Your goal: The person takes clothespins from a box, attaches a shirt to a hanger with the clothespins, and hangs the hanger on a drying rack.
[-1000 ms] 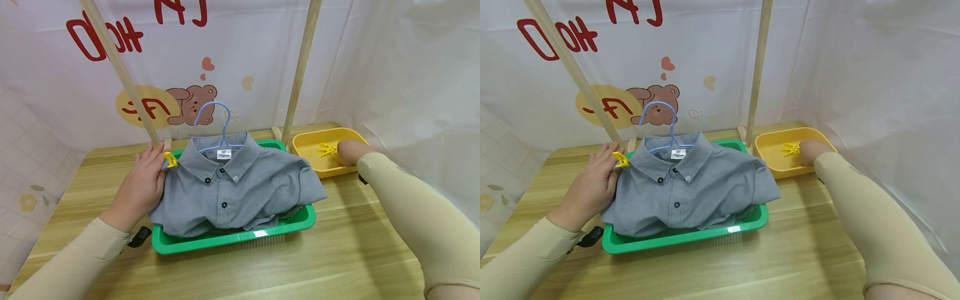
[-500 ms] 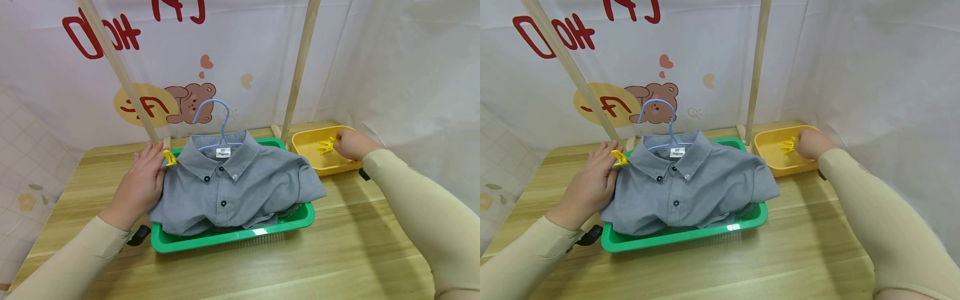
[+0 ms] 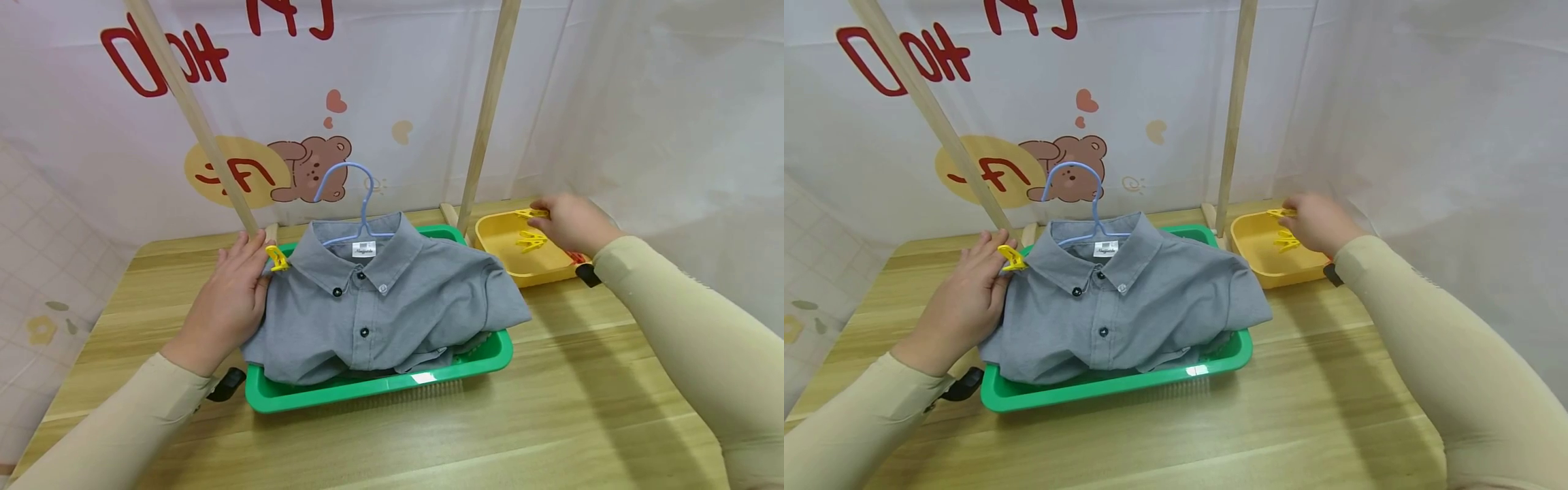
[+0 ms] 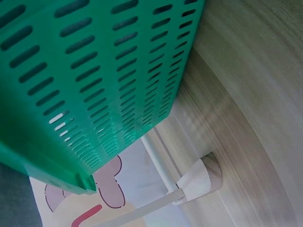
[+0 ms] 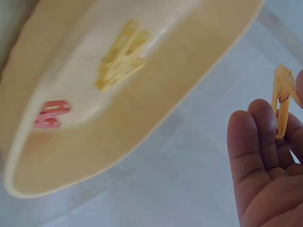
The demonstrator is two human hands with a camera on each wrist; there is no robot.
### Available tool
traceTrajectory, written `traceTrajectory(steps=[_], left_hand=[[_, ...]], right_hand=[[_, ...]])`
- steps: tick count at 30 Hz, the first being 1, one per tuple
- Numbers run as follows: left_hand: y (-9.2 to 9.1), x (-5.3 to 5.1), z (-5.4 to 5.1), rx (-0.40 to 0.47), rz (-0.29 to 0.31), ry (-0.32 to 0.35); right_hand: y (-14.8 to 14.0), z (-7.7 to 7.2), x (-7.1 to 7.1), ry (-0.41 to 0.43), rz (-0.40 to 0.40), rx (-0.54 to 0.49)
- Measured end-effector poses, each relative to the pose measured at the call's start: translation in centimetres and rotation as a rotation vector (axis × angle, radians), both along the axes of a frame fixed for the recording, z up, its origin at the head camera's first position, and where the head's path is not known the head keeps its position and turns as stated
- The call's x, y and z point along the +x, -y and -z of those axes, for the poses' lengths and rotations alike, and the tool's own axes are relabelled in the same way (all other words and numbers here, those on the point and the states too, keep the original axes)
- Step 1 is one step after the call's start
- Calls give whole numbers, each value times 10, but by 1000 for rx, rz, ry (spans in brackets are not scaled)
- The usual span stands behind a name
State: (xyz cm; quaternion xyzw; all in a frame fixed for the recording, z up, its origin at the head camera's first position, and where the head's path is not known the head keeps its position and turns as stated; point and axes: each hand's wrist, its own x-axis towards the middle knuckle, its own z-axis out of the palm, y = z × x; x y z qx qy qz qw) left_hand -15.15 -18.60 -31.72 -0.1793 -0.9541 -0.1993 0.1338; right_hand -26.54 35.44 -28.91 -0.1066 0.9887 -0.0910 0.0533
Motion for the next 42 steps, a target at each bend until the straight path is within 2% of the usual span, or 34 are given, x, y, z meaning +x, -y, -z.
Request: traceTrajectory(steps=[11, 23, 33, 42], left_hand=[[-1, 0, 0, 3, 0, -7], [-1, 0, 0, 6, 4, -4], [-1, 0, 1, 6, 4, 0], [-1, 0, 1, 9, 4, -3]], right_hand=[[25, -16, 9, -6, -53, -16], [55, -25, 25, -101, -129, -150], [80, -38, 40, -107, -213, -193], [91, -44, 50, -147, -289, -173]])
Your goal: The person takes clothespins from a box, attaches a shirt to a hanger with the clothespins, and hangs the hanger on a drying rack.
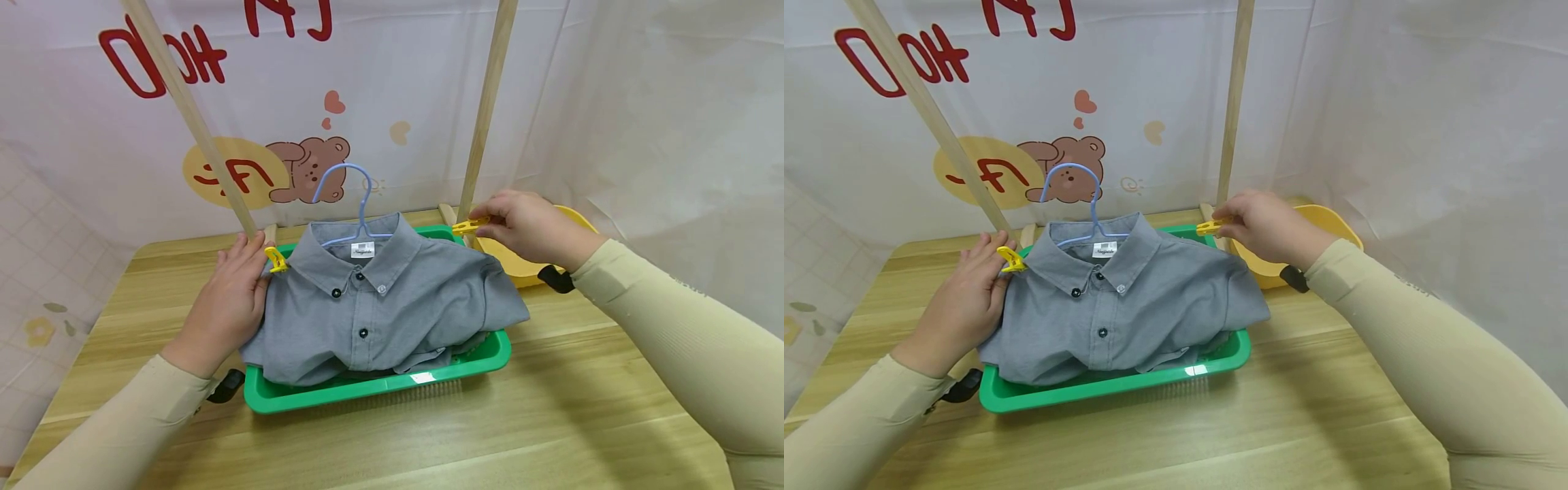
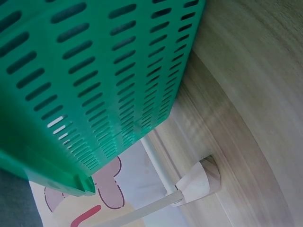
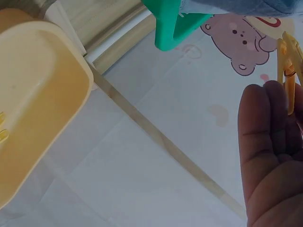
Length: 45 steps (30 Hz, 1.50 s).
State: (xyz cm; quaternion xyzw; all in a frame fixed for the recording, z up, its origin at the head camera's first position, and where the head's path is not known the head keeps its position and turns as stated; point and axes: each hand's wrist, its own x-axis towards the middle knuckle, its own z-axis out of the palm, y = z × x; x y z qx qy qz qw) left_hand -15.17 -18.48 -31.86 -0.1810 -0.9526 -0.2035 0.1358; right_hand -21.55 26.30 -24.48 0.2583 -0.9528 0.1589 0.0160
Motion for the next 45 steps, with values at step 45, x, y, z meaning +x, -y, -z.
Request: traceTrajectory(steps=[45], left_hand=[[0, 4, -1, 20, 10, -26]], right_hand=[[31, -17, 16, -66, -304, 73]])
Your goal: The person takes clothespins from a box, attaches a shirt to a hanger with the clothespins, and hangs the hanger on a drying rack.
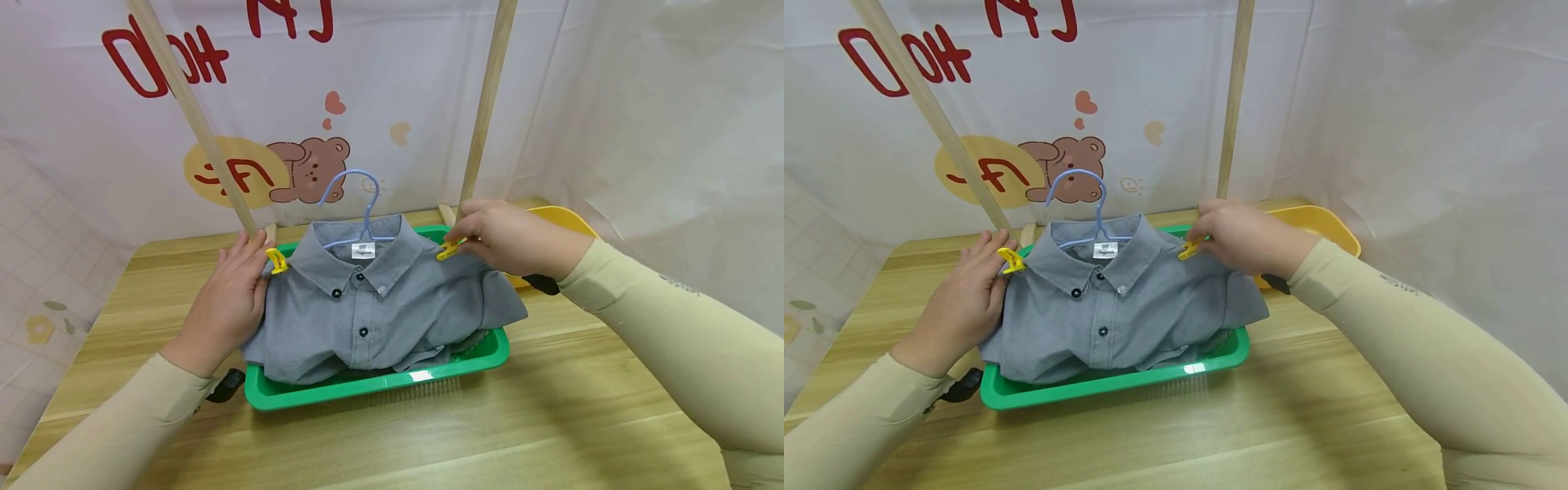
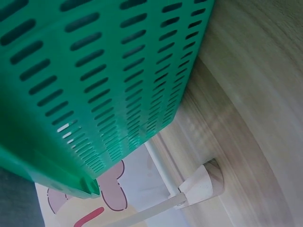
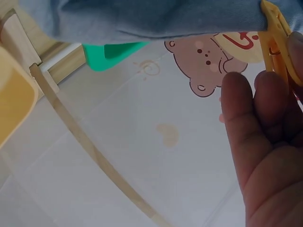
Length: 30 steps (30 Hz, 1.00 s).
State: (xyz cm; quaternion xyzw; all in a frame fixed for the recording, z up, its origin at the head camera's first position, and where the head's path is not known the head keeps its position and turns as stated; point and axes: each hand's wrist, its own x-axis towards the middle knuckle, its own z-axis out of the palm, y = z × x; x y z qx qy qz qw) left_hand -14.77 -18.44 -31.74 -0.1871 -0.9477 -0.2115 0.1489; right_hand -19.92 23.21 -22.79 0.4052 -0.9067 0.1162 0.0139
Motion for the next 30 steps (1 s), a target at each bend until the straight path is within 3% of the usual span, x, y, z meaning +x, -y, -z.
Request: traceTrajectory(steps=[9, 22, 30], left_hand=[[-1, 0, 3, 4, -4, -6], [-2, 0, 5, 9, -13, 9], [-3, 0, 6, 7, -22, 14]], right_hand=[[0, 3, 1, 5, 3, -2], [-10, 15, -3, 34, 55, -173], [-17, 23, -7, 152, 115, -99]])
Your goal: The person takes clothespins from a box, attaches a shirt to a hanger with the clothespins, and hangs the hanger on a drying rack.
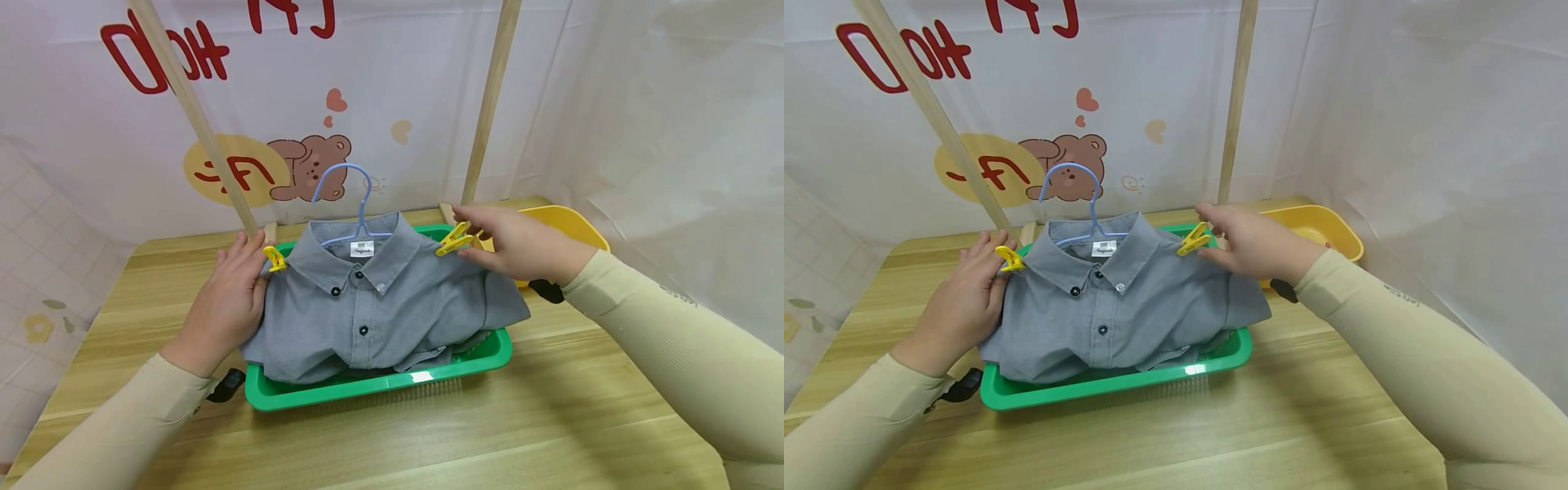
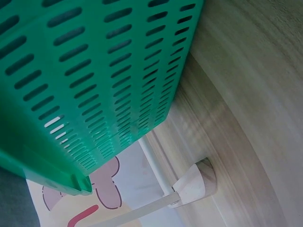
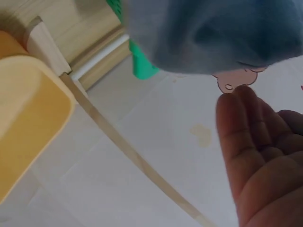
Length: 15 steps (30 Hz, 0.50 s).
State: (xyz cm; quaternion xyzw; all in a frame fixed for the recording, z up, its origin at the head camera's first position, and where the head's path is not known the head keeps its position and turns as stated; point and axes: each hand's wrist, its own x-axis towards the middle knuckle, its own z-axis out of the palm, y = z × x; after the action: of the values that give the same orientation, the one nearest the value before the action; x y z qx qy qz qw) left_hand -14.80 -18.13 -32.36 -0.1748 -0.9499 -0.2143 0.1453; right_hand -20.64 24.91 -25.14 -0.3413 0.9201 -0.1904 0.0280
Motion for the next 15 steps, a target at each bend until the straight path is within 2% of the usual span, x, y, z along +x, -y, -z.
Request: traceTrajectory(steps=[6, 10, 15], left_hand=[[0, 0, 0, 0, -3, 6], [-1, 0, 0, 0, -4, 4], [-1, 0, 1, 5, -5, 3]], right_hand=[[-5, 10, -2, 5, 5, 47], [-5, 14, -1, 4, -12, 60], [-3, 17, -1, 26, 5, 79]])
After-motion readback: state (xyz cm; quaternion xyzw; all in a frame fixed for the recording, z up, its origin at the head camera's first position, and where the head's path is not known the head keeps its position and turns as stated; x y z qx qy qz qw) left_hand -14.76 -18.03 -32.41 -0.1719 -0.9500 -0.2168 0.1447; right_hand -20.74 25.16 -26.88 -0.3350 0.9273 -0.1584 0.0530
